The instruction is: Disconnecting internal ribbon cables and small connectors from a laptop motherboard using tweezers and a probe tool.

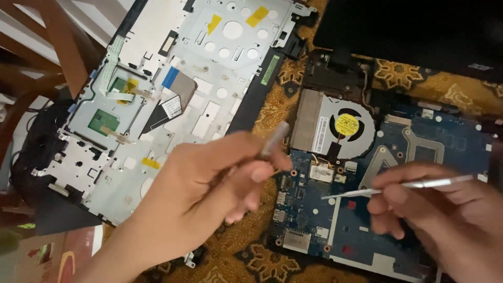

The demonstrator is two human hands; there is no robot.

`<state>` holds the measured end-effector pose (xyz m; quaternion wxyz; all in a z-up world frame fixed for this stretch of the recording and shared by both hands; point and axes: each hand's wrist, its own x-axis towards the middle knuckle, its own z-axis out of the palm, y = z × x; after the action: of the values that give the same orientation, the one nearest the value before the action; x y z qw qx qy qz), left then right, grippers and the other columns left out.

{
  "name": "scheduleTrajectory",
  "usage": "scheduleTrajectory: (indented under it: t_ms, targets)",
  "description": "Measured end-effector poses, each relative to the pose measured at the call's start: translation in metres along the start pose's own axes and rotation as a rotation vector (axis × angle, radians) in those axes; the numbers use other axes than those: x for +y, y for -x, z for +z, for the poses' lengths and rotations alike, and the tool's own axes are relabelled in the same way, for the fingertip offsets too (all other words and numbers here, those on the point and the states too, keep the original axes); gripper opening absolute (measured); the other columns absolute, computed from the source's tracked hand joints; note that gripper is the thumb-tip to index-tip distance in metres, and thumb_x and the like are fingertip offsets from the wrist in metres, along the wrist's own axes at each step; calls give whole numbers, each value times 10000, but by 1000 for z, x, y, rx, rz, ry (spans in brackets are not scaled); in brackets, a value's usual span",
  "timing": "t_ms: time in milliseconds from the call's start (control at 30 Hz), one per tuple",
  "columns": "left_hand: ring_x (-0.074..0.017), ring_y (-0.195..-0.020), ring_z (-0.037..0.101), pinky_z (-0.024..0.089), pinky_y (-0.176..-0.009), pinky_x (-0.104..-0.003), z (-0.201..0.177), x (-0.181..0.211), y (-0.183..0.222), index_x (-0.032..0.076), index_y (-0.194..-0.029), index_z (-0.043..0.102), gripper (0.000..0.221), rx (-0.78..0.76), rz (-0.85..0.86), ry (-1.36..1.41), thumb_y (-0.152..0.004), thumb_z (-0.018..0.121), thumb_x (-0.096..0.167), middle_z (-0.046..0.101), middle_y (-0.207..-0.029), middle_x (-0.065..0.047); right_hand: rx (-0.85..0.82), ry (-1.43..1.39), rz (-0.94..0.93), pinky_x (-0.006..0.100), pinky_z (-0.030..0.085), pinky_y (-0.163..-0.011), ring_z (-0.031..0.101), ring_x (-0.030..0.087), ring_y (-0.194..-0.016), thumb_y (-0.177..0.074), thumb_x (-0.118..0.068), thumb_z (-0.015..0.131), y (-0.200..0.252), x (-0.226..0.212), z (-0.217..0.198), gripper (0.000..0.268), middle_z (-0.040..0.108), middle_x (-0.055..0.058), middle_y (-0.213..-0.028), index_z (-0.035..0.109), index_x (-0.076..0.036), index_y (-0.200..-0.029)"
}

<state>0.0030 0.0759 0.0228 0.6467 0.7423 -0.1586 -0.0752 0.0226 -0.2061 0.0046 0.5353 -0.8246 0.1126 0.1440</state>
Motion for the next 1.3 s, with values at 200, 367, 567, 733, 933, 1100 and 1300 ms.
scheduleTrajectory:
  t_ms: [200,367,567,733,933,1100,1300]
  targets:
    - [-111,-474,414,381,-475,-304,1,-6,0,105,-1142,692,410,-39,-230,-106,-1053,390,369,535,-620,5,0,81,-60,442,636,-594,750,289,-642,-846,-86,802,2,-18,20,147,892,161,-929,840,41,-910]
    - [-154,-399,298,258,-429,-343,1,-9,-6,107,-1324,531,299,-213,-211,-270,-1072,409,212,549,-642,-54,-2,144,-98,401,699,-640,826,239,-680,-781,-71,881,9,-3,21,115,909,113,-856,862,-20,-883]
    - [-189,-435,546,404,-480,-330,2,-20,-5,142,-1146,567,133,-244,-86,-454,-1019,607,145,622,-658,-51,-57,93,-186,414,794,-650,885,206,-780,-769,-37,896,29,54,9,139,876,75,-823,820,-102,-865]
    - [-135,-472,635,497,-467,-288,2,-26,-5,130,-1092,683,114,-154,78,-468,-981,659,124,759,-802,-8,-142,12,-287,369,738,-582,887,198,-769,-788,2,873,24,61,9,199,892,30,-793,803,-159,-883]
    - [-169,-581,732,577,-545,-316,1,-31,-7,128,-1124,709,159,-180,65,-473,-971,668,128,793,-883,-43,-225,120,-367,327,796,-520,908,157,-702,-802,-120,872,25,60,10,142,911,-21,-802,826,-243,-854]
    - [-201,-759,779,618,-639,-339,0,-30,-8,128,-1145,698,174,-226,19,-438,-989,620,122,800,-962,-42,-185,115,-289,389,959,-754,918,186,-800,-813,-152,859,34,59,15,168,874,-24,-883,841,-276,-925]
    - [-208,-719,752,595,-616,-349,-3,-34,-7,150,-1168,685,188,-260,-18,-422,-990,629,127,776,-939,-64,-311,176,-283,505,836,-1066,920,190,-1050,-851,-213,841,25,88,1,307,886,-61,-1091,831,-338,-1131]
